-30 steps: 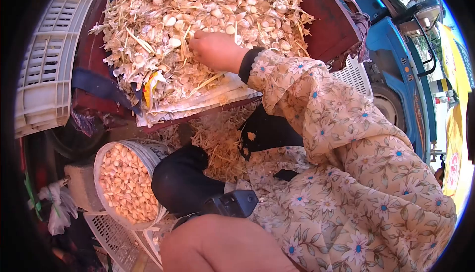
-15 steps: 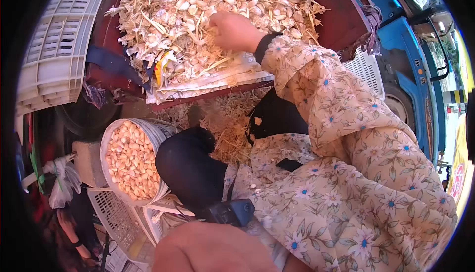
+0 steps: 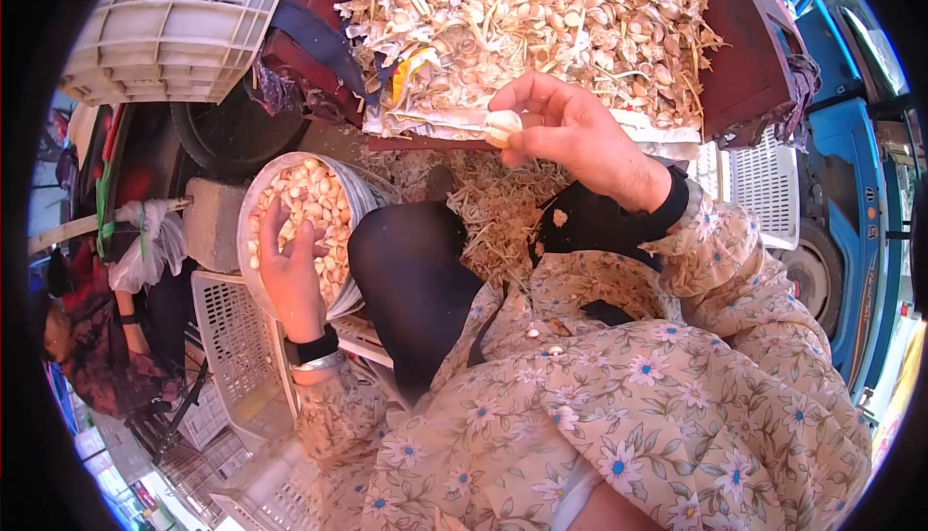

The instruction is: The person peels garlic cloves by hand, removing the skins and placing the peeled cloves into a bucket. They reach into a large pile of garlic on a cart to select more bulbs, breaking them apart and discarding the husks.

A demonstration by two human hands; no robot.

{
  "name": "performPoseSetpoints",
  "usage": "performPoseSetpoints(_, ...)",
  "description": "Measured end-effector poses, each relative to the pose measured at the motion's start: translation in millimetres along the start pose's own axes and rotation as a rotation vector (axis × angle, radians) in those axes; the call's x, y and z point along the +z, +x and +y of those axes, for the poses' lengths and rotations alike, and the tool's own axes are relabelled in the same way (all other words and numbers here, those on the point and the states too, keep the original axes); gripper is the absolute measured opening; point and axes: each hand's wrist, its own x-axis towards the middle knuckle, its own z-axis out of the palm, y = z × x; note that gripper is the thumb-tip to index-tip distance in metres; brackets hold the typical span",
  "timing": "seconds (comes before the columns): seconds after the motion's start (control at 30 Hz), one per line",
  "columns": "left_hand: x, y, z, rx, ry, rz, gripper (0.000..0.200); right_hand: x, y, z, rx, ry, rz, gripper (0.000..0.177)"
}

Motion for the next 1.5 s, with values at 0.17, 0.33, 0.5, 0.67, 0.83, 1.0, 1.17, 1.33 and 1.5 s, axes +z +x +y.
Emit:
performPoseSetpoints(0.17,87,-61,30,-0.241,-0.596,-0.640,0.036,41,-24,19,0.092,-0.023,-0.121,0.026)
performPoseSetpoints(0.33,105,-75,24,-0.220,-0.476,-0.619,0.022,29,-45,26,0.129,-0.017,-0.136,0.025)
performPoseSetpoints(0.5,108,-85,28,-0.175,-0.451,-0.582,0.015,25,-60,28,0.170,0.298,-0.091,0.023)
performPoseSetpoints(0.67,108,-88,26,-0.311,-0.594,-0.586,0.018,26,-60,27,0.190,0.272,-0.057,0.018)
performPoseSetpoints(0.83,107,-89,20,-0.465,-0.752,-0.586,0.018,24,-62,52,0.256,0.708,-0.033,0.015)
performPoseSetpoints(1.0,103,-87,19,-0.486,-0.835,-0.593,0.017,21,-62,59,0.293,0.902,-0.031,0.015)
performPoseSetpoints(1.17,103,-85,32,-0.422,-0.857,-0.706,0.015,16,-61,55,0.266,0.888,-0.029,0.017)
performPoseSetpoints(1.33,88,-88,79,-0.076,-0.997,-1.019,0.018,5,-63,54,0.291,0.798,0.081,0.023)
performPoseSetpoints(1.5,94,-98,150,0.264,-1.435,-1.378,0.015,2,-63,73,0.302,0.825,0.107,0.018)
